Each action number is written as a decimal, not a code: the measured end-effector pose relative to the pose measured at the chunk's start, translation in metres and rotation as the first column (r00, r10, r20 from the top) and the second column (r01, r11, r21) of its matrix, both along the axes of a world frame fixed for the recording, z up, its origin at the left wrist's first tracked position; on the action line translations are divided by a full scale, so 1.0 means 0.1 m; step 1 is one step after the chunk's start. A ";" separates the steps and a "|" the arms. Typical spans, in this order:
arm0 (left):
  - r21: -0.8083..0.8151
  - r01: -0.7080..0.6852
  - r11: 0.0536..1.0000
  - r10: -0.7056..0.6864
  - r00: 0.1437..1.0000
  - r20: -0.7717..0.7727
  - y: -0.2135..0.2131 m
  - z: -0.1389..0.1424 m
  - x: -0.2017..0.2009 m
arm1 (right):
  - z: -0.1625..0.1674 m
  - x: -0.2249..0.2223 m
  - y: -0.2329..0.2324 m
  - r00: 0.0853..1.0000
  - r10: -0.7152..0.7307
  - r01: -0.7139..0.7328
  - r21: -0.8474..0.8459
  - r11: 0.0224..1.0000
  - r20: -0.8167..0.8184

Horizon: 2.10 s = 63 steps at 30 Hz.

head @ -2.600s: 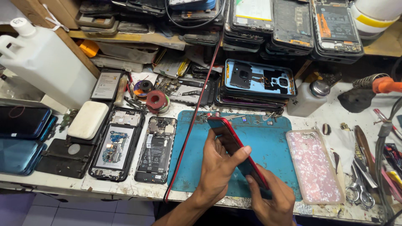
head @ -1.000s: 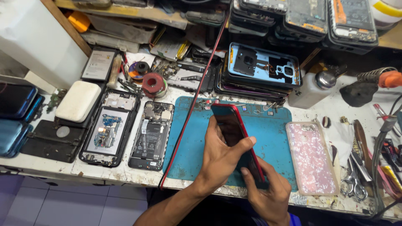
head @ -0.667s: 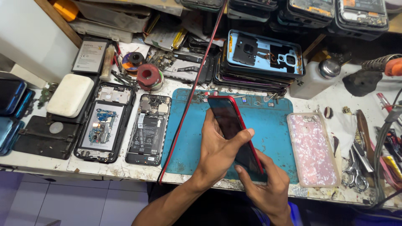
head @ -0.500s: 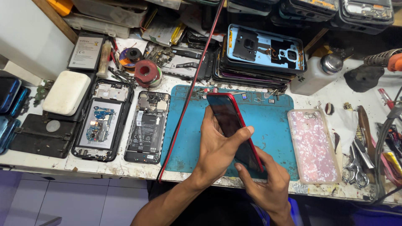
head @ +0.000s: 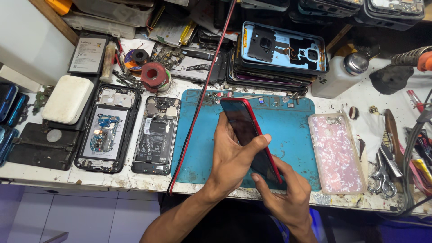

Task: The person works at a repair bench, first holding and turning over a disassembled phone midsection, then fitting a red phone frame and pressing along its edges to seat the cover. They briefly handle a small component, then continue pressing the screen edges of the phone to secure it.

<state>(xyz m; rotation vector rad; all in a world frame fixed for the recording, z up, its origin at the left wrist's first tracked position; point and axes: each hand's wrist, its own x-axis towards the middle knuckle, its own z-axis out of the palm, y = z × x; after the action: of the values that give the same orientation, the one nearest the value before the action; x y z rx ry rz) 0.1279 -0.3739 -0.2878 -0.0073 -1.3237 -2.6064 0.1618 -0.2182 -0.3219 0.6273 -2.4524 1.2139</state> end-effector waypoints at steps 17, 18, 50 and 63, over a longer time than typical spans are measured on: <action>0.027 0.033 0.999 -0.033 0.999 0.000 -0.01 0.00 0.01 | 0.04 0.00 -0.01 1.000 0.008 -0.008 0.000 1.000 0.005; 0.026 0.033 0.999 -0.033 0.999 0.000 -0.01 0.00 0.01 | 0.04 0.00 -0.02 1.000 0.006 -0.006 0.002 1.000 0.004; 0.045 0.038 0.998 -0.040 0.998 0.041 -0.02 0.00 0.01 | 0.05 -0.01 -0.02 1.000 0.018 -0.018 0.009 1.000 -0.014; 0.049 0.040 0.998 -0.042 0.998 0.049 0.00 -0.02 0.00 | 0.04 -0.02 -0.01 1.000 0.013 -0.013 0.010 1.000 -0.013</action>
<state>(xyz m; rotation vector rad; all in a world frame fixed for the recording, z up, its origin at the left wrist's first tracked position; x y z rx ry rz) 0.1284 -0.3743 -0.2898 0.0393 -1.2906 -2.6888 0.1603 -0.2191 -0.3182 0.6525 -2.4483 1.1999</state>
